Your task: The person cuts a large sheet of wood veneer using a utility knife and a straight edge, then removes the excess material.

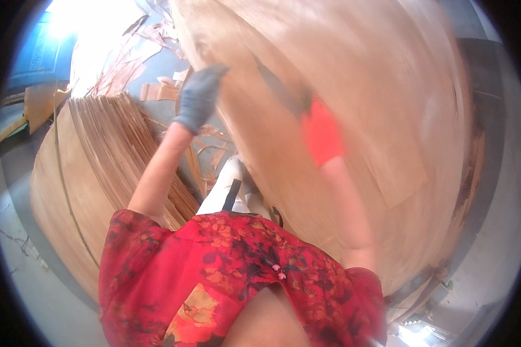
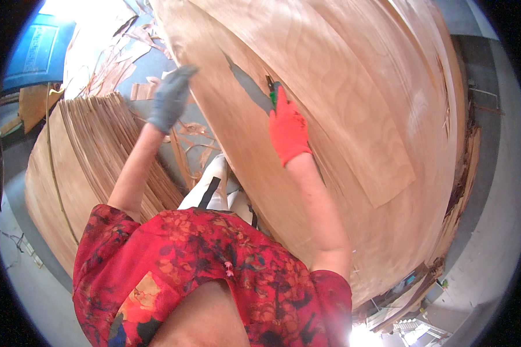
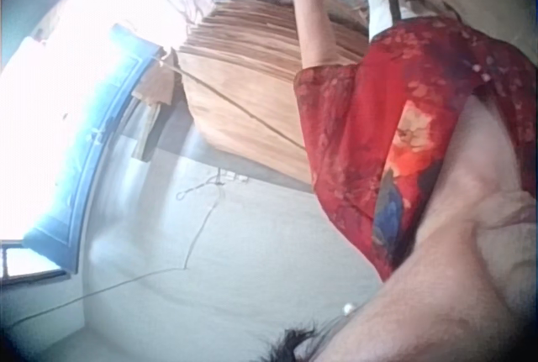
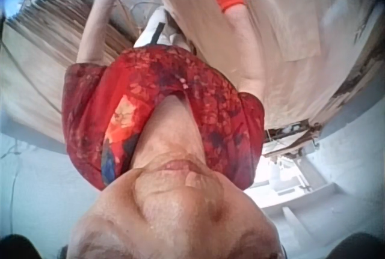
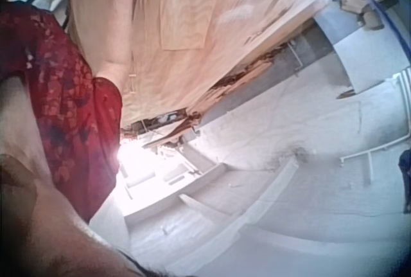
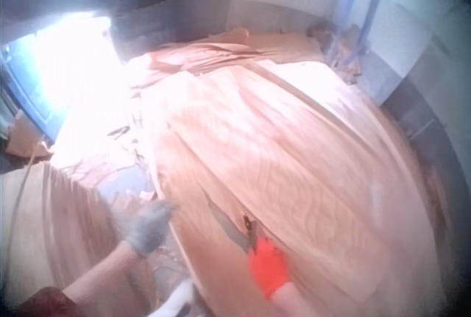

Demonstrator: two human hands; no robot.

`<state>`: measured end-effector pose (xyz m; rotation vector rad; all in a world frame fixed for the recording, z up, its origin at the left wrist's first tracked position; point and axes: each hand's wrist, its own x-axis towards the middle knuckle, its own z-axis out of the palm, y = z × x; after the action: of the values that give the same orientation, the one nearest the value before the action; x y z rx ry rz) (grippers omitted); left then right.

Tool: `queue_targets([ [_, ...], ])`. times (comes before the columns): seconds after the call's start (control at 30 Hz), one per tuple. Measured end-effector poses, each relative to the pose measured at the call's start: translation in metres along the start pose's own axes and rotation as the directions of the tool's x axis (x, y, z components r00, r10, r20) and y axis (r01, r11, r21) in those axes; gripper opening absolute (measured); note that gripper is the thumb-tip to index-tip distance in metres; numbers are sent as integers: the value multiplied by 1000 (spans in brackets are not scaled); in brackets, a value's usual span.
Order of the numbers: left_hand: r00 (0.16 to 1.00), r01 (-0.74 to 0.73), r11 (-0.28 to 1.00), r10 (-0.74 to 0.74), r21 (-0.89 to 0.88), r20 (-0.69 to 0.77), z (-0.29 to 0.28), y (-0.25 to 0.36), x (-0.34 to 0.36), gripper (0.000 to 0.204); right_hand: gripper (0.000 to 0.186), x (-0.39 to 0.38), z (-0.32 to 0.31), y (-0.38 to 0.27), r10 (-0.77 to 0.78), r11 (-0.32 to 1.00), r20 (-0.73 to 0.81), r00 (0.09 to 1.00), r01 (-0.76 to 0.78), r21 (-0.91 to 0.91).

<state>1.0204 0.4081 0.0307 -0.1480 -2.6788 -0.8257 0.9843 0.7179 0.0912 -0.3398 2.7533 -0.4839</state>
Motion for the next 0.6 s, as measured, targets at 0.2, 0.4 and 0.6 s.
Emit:
queue_targets([
  [0.2,958,-193,981,190,-8,215,91,49,52,55,62,46,52,-8,16,995,-68,998,-22,-96],
  [0.4,940,-226,974,210,29,267,105,45,54,51,61,19,79,10,51,973,22,998,-45,-227],
  [0.6,966,-191,981,195,-39,167,100,43,66,44,63,-107,46,64,27,996,-104,994,-37,-86],
])
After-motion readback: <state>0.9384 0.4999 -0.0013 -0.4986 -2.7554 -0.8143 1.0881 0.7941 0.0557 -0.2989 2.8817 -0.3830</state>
